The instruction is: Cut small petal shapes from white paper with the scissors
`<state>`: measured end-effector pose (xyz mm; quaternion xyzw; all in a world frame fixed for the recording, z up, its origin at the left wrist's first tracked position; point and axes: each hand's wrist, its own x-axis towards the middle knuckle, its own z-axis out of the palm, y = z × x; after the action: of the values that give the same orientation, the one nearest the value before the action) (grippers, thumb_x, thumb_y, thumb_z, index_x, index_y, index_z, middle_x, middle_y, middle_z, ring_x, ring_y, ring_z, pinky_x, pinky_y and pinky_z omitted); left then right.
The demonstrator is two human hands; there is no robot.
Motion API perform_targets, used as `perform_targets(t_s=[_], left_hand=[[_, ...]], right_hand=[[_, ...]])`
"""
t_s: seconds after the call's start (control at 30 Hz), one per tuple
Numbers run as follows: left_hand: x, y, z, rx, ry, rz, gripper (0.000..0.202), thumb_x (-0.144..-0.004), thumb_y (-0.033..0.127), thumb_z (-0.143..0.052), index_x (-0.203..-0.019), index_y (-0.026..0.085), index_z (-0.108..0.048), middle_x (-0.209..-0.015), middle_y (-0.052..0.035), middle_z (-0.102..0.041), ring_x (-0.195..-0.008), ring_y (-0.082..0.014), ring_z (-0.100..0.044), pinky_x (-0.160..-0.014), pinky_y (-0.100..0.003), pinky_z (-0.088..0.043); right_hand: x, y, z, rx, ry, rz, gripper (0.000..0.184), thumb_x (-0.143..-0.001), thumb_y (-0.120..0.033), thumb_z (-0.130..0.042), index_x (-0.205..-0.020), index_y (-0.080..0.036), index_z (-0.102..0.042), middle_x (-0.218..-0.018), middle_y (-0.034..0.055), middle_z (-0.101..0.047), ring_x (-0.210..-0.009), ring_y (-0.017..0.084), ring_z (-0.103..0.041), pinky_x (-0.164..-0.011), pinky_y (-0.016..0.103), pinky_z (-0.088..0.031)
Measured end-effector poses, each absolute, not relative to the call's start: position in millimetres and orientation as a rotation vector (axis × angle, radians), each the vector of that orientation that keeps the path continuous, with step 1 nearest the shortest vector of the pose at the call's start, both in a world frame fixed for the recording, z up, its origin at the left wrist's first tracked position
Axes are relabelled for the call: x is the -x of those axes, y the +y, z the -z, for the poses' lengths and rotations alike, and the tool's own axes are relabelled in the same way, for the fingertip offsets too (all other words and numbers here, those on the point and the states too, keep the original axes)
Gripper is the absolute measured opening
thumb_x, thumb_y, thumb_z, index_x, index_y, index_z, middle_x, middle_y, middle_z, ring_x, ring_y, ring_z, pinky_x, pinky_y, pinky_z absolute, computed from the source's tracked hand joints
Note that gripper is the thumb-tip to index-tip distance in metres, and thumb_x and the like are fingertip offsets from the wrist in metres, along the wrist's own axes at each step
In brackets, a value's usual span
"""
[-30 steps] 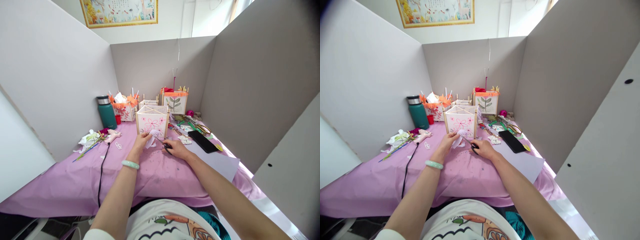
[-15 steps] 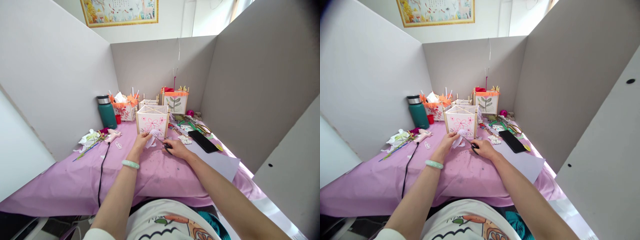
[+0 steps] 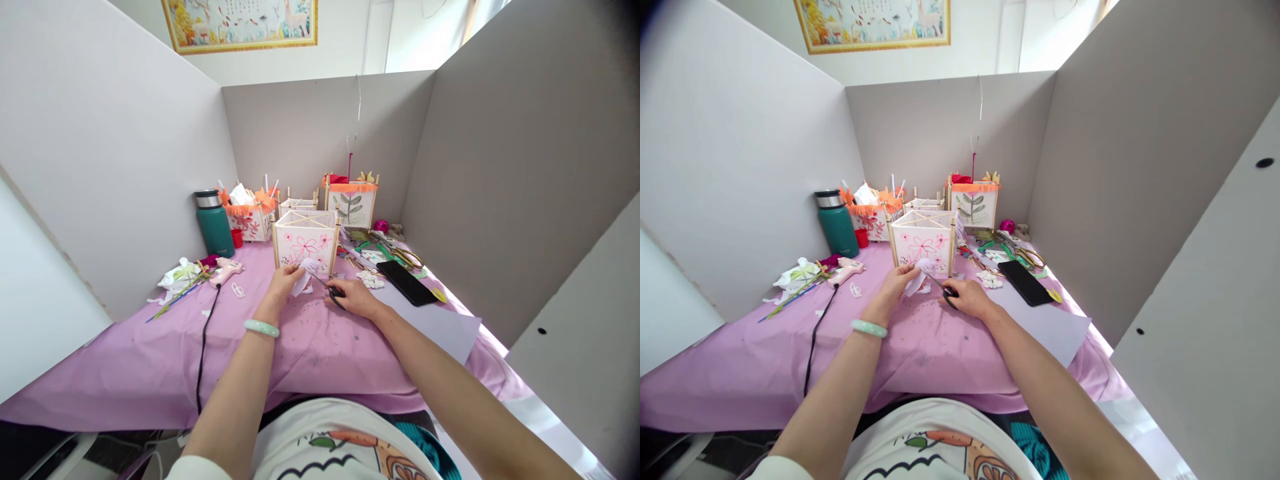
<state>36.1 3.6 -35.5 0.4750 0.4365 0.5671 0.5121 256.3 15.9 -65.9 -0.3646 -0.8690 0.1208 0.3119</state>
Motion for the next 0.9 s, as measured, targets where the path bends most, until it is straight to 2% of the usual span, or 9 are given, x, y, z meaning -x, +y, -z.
perform_targets(t_s=[0.9], left_hand=[[-36.5, 4.4, 35.9, -1.171, 1.047, -1.366, 0.031, -0.068, 0.038, -0.083, -0.075, 0.012, -0.069, -0.065, -0.0063, -0.069, -0.054, -0.0167, -0.062, -0.056, -0.028, -0.050]], right_hand=[[-256.1, 13.0, 62.4, 0.965, -2.298, -0.324, 0.030, -0.082, -0.036, -0.075, -0.107, -0.020, -0.073, -0.075, 0.0007, -0.071, -0.065, 0.013, -0.061, -0.062, 0.022, -0.036]])
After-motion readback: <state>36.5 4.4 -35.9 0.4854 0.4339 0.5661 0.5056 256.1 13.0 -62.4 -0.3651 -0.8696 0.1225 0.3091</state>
